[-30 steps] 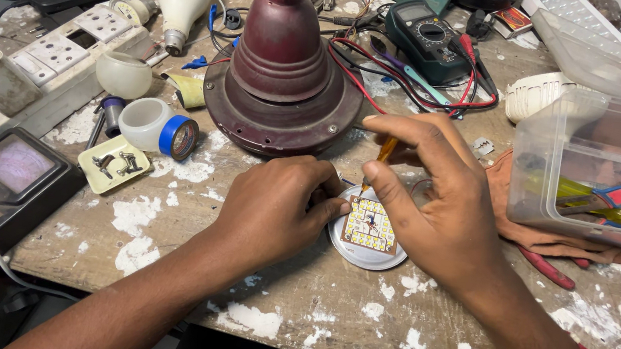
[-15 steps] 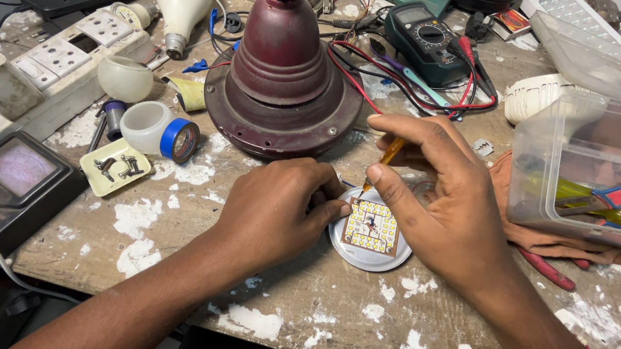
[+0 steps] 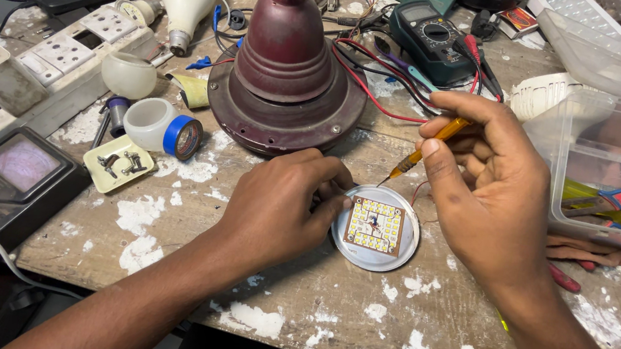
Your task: The person wipes a white LED bulb with a cloth, pries open its diffuser cover with a screwdriver, and works on the exposed LED circuit board on the bench, repeatedly applying a pen-shaped tool to the board while steadying it with the other hand.
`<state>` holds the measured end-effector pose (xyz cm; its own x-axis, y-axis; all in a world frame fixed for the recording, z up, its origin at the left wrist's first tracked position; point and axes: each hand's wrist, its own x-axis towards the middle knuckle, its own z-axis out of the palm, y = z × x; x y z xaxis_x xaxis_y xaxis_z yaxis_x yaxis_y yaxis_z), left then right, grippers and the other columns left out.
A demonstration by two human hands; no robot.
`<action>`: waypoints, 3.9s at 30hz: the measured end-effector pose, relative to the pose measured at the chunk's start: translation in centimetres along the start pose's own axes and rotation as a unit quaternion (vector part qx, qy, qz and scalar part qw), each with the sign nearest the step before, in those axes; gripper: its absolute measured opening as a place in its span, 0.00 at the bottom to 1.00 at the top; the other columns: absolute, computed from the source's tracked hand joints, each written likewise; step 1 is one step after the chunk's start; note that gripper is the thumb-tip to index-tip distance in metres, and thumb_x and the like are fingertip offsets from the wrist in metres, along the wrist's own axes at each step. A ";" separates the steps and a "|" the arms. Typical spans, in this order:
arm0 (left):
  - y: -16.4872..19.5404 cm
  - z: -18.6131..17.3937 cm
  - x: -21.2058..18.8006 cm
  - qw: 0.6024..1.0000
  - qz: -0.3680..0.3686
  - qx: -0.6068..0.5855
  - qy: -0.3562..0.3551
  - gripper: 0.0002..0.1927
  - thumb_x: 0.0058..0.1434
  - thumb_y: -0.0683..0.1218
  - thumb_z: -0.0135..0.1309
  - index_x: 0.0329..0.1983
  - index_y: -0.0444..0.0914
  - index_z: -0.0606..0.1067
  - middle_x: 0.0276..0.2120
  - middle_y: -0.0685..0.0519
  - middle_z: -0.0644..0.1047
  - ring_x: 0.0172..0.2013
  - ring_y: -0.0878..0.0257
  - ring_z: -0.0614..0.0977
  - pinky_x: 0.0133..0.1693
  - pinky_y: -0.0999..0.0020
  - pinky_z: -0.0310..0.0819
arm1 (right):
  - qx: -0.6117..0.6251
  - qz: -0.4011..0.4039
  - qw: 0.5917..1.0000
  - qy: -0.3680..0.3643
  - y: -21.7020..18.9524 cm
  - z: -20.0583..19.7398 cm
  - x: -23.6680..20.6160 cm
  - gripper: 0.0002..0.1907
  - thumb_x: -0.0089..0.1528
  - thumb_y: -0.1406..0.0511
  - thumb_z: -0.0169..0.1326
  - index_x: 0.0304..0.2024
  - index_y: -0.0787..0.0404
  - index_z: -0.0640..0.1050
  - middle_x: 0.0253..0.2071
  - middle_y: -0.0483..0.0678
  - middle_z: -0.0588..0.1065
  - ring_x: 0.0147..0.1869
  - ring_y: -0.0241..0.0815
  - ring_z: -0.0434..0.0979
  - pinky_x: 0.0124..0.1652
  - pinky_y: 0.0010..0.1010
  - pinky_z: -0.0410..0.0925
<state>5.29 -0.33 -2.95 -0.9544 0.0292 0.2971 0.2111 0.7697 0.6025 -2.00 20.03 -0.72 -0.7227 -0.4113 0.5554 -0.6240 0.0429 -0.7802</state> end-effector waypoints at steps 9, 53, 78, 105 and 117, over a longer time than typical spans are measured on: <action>-0.3 0.3 -0.1 0.999 0.041 0.027 0.015 0.07 0.54 0.44 0.62 0.36 0.40 0.82 0.31 0.51 0.79 0.33 0.53 0.83 0.34 0.56 0.74 | -0.009 0.010 1.000 0.002 -0.3 0.0 -0.1 0.19 0.70 0.76 0.53 0.63 0.66 0.70 0.51 0.46 0.74 0.52 0.28 0.75 0.49 0.19 0.72; -0.6 -1.1 -2.0 0.989 0.065 -0.039 0.130 0.06 0.62 0.42 0.58 0.41 0.36 0.76 0.35 0.47 0.79 0.36 0.52 0.82 0.38 0.58 0.75 | 0.054 0.021 0.998 -0.005 -0.6 0.3 -0.1 0.20 0.67 0.75 0.55 0.62 0.68 0.70 0.51 0.50 0.75 0.52 0.33 0.78 0.52 0.23 0.75; -6.6 -8.2 -7.0 0.932 0.029 -0.199 0.303 0.06 0.63 0.42 0.65 0.40 0.36 0.83 0.32 0.55 0.83 0.32 0.71 0.81 0.33 0.76 0.75 | -0.333 0.037 0.902 -0.272 -1.7 4.5 1.6 0.11 0.56 0.64 0.60 0.39 0.61 0.83 0.36 0.49 0.80 0.35 0.45 0.81 0.35 0.37 0.72; -10.4 -9.2 -8.6 0.923 0.031 -0.051 0.379 0.06 0.62 0.40 0.67 0.40 0.34 0.82 0.31 0.51 0.80 0.31 0.66 0.82 0.33 0.71 0.73 | -0.578 0.031 0.743 -0.337 -3.7 9.0 2.7 0.10 0.58 0.57 0.57 0.33 0.56 0.80 0.36 0.46 0.78 0.37 0.54 0.80 0.36 0.48 0.72; -10.2 -9.3 -9.1 0.928 0.042 -0.054 0.366 0.06 0.61 0.42 0.67 0.39 0.35 0.82 0.30 0.52 0.80 0.29 0.65 0.82 0.31 0.71 0.73 | -0.290 -0.083 0.901 -0.311 -3.4 12.1 1.8 0.07 0.55 0.64 0.60 0.34 0.61 0.80 0.30 0.48 0.74 0.30 0.47 0.79 0.31 0.38 0.71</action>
<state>13.85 -14.36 -4.87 -0.5428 -0.3850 0.7464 0.3367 0.7145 0.6133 2.41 8.15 -0.52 -0.4109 -0.8793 0.2408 -0.8890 0.3279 -0.3196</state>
